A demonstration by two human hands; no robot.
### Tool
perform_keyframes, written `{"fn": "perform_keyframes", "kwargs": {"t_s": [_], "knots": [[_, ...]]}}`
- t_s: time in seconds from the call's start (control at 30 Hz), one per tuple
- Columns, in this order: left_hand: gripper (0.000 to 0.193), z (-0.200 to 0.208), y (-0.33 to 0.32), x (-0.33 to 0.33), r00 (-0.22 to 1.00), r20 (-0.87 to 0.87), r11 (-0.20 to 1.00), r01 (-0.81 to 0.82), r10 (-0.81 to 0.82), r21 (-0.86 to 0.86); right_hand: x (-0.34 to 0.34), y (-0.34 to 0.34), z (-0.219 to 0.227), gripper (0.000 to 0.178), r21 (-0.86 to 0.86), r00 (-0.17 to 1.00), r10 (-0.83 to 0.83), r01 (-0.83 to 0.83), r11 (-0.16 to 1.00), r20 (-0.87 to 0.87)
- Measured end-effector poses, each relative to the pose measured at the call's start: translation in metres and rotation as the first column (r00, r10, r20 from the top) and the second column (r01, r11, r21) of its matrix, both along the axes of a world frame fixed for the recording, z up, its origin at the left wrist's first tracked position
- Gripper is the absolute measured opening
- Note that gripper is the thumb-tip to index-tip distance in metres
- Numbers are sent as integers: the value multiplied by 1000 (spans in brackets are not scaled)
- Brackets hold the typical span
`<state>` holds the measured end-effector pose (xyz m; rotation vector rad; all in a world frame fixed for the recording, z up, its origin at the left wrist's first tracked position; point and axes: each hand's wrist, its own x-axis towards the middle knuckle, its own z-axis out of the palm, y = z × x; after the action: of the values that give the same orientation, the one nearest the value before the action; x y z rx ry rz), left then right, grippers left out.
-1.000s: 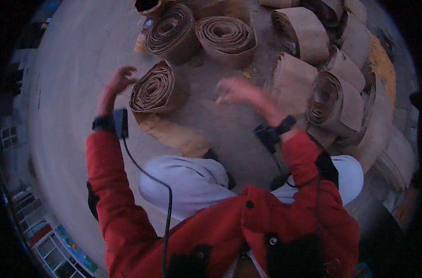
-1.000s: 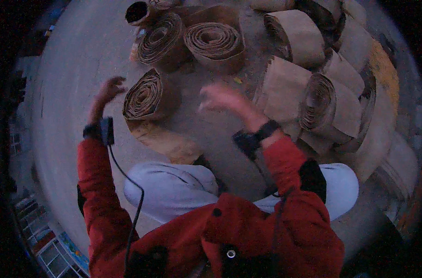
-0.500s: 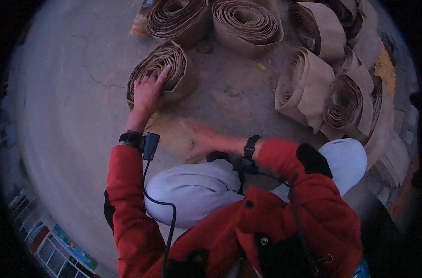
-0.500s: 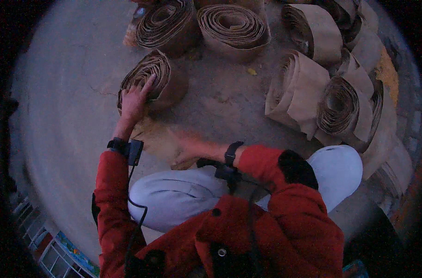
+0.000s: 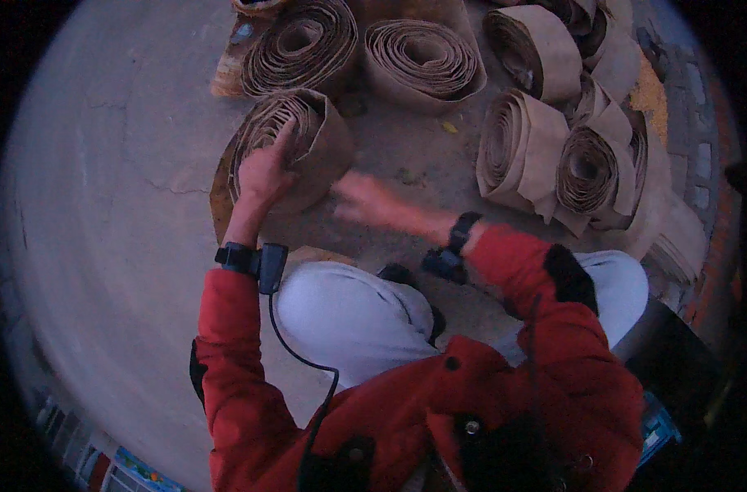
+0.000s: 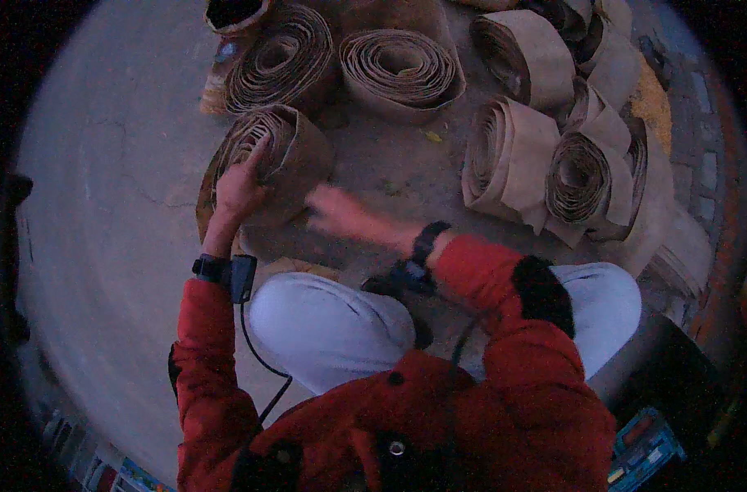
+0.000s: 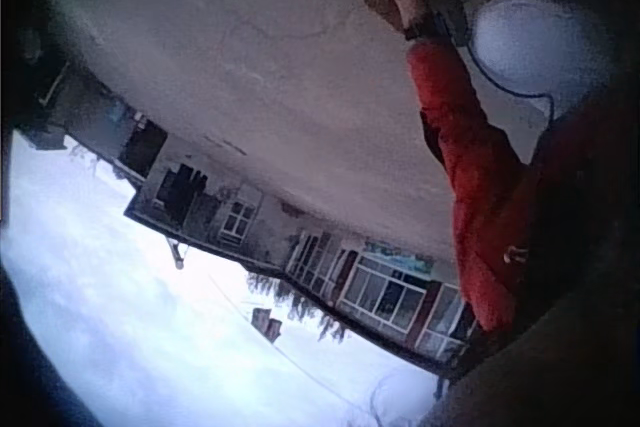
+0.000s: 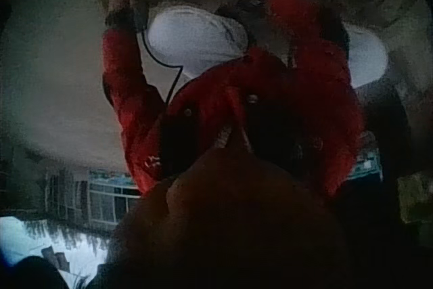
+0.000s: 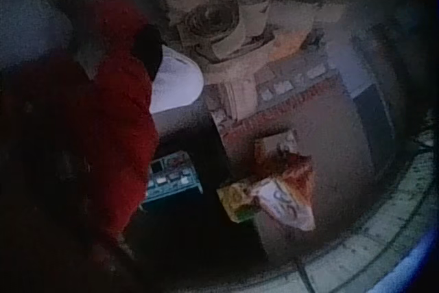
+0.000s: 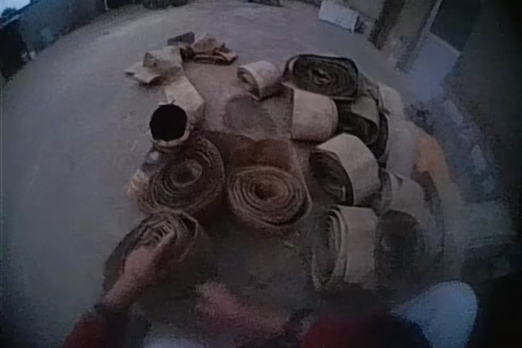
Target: The person repeatedly picks up flat brown paper sheets, rolls them into tight cylinders by hand, and places the finished rolls on the floor. The person also handles pre-rolled paper bundles and stacks them nearby.
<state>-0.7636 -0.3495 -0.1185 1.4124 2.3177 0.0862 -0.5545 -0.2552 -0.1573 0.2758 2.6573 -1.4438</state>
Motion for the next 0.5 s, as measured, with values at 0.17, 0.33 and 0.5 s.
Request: {"fn": "perform_keyframes", "kwargs": {"t_s": [0.17,0.33,0.5], "knots": [[79,-12,-6,-18,991,63,983,103,-114,151,-46,69,43,89,594,913,181,80,801,-367],[60,-28,-67,-38,983,184,937,-49,-17,347,-108,44,32,82,712,832,496,-190,676,-248],[57,-33,-147,-53,882,30,849,-462,471,255,-121,24,4,56,742,745,649,-347,573,-153]]}}
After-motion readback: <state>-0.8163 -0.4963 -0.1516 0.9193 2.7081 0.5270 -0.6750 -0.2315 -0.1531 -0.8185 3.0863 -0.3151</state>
